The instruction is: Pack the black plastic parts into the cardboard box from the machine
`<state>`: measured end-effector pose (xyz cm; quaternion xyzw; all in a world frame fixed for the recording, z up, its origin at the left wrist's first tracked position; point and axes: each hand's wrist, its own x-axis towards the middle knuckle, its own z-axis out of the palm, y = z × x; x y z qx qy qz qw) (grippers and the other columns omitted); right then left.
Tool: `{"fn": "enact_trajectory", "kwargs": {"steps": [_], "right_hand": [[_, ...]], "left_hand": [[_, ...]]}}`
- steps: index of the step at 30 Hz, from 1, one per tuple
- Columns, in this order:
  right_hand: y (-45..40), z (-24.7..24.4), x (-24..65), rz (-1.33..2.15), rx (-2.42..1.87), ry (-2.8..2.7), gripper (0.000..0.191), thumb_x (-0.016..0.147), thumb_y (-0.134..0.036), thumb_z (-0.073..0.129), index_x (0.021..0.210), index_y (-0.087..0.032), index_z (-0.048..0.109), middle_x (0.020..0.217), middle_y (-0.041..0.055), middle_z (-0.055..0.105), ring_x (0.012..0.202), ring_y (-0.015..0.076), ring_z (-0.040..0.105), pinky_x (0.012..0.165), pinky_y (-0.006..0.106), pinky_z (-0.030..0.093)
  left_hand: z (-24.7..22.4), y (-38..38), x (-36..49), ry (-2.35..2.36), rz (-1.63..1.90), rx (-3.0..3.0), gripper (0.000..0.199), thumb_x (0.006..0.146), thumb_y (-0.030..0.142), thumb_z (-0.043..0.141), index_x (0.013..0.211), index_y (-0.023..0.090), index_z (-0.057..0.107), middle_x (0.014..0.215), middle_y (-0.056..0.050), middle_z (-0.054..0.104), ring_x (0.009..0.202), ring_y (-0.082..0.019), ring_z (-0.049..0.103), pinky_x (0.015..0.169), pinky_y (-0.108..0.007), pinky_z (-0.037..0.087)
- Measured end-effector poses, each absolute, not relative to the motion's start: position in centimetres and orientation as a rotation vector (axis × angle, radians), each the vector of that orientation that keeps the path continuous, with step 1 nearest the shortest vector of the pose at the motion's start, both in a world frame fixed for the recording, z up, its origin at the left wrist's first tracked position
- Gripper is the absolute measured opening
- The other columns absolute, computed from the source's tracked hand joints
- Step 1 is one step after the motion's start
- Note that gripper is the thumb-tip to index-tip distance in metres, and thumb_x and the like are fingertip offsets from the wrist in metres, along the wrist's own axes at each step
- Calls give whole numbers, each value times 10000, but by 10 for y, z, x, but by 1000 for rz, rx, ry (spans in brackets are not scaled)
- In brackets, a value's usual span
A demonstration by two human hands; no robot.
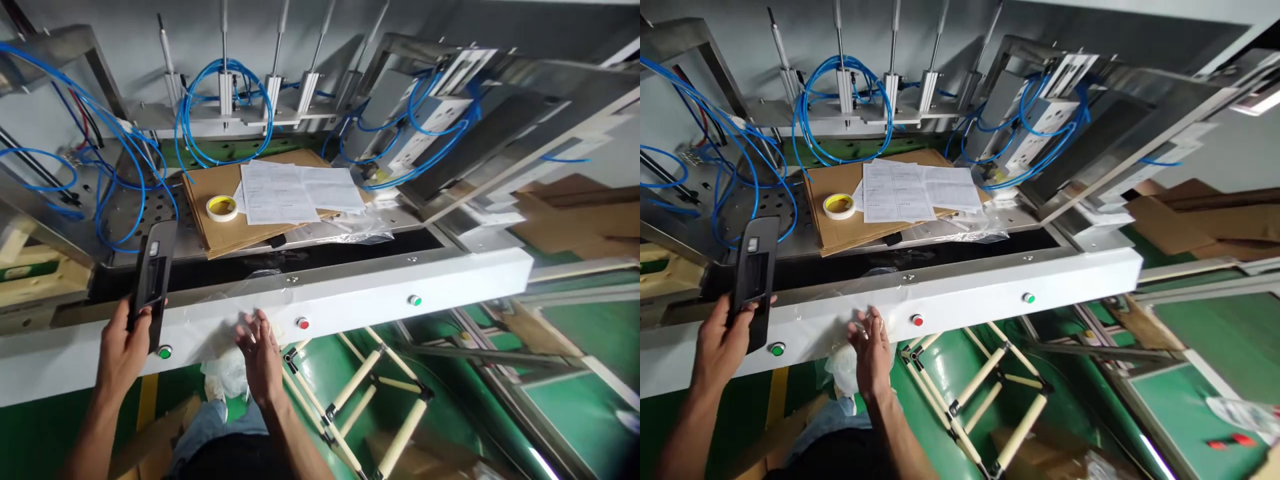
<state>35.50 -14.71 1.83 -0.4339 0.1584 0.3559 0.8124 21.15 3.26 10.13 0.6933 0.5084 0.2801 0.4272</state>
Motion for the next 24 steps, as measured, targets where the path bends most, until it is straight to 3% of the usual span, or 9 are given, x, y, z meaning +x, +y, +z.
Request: {"fn": "enact_trajectory", "kwargs": {"steps": [3, 6, 9, 12, 15, 17, 21, 24], "right_hand": [[-131, 21, 340, 693, -853, 360, 681, 785, -663, 844, 1322, -296, 643, 1273, 64, 762, 1055, 236, 766, 991, 408, 586], [-117, 22, 330, 688, -834, 349, 693, 788, -677, 837, 1326, -295, 624, 1268, 71, 761, 1135, 250, 754, 1063, 426, 554], [-116, 15, 326, 686, -840, 322, 681, 795, -704, 809, 1293, -277, 627, 1209, 71, 770, 1153, 262, 745, 1064, 429, 545], [-137, 1, 328, 605, -1001, 361, 608, 815, -698, 776, 1198, -246, 640, 1101, 62, 755, 1032, 251, 746, 937, 403, 572], [-168, -6, 340, 207, -1410, 390, 530, 837, -657, 758, 1122, -232, 622, 967, 23, 682, 870, 207, 683, 799, 359, 555], [-181, 0, 357, -145, -1716, 176, 442, 897, -611, 710, 1099, -226, 627, 955, 27, 657, 863, 208, 646, 803, 372, 544], [-171, 21, 403, -378, -2140, -858, 355, 995, -496, 611, 1218, -234, 700, 1197, 125, 719, 1181, 301, 639, 1050, 519, 499], [-155, 24, 429, -344, -2337, -1295, 666, 936, -584, 686, 1483, -218, 581, 1495, 184, 619, 1452, 383, 499, 1204, 611, 380]], "left_hand": [[90, 21, 204, 1062, 580, 1493, 500, 932, 547, 610, 1326, 247, 673, 1142, -77, 817, 1166, -300, 732, 1087, -382, 526], [71, 17, 210, 938, 444, 1468, 506, 914, 585, 622, 1254, 224, 727, 1266, -100, 793, 1320, -321, 653, 1212, -413, 420], [54, 26, 225, 925, 419, 1483, 485, 906, 584, 596, 1177, 217, 762, 1262, -110, 794, 1360, -328, 622, 1225, -429, 400], [48, 39, 236, 903, 479, 1476, 462, 904, 554, 591, 1179, 222, 756, 1260, -104, 797, 1370, -317, 613, 1218, -422, 407], [54, 47, 239, 941, 457, 1501, 471, 872, 556, 591, 1147, 215, 765, 1322, -108, 775, 1381, -335, 597, 1218, -433, 400], [60, 49, 240, 977, 427, 1514, 518, 837, 567, 588, 1156, 200, 767, 1352, -117, 762, 1366, -346, 604, 1214, -437, 401], [64, 54, 242, 912, 413, 1534, 538, 802, 567, 574, 1129, 189, 773, 1324, -119, 777, 1378, -340, 602, 1216, -419, 396], [61, 58, 244, 907, 428, 1527, 513, 820, 556, 574, 1138, 196, 756, 1276, -120, 797, 1390, -340, 599, 1237, -449, 367]]}}
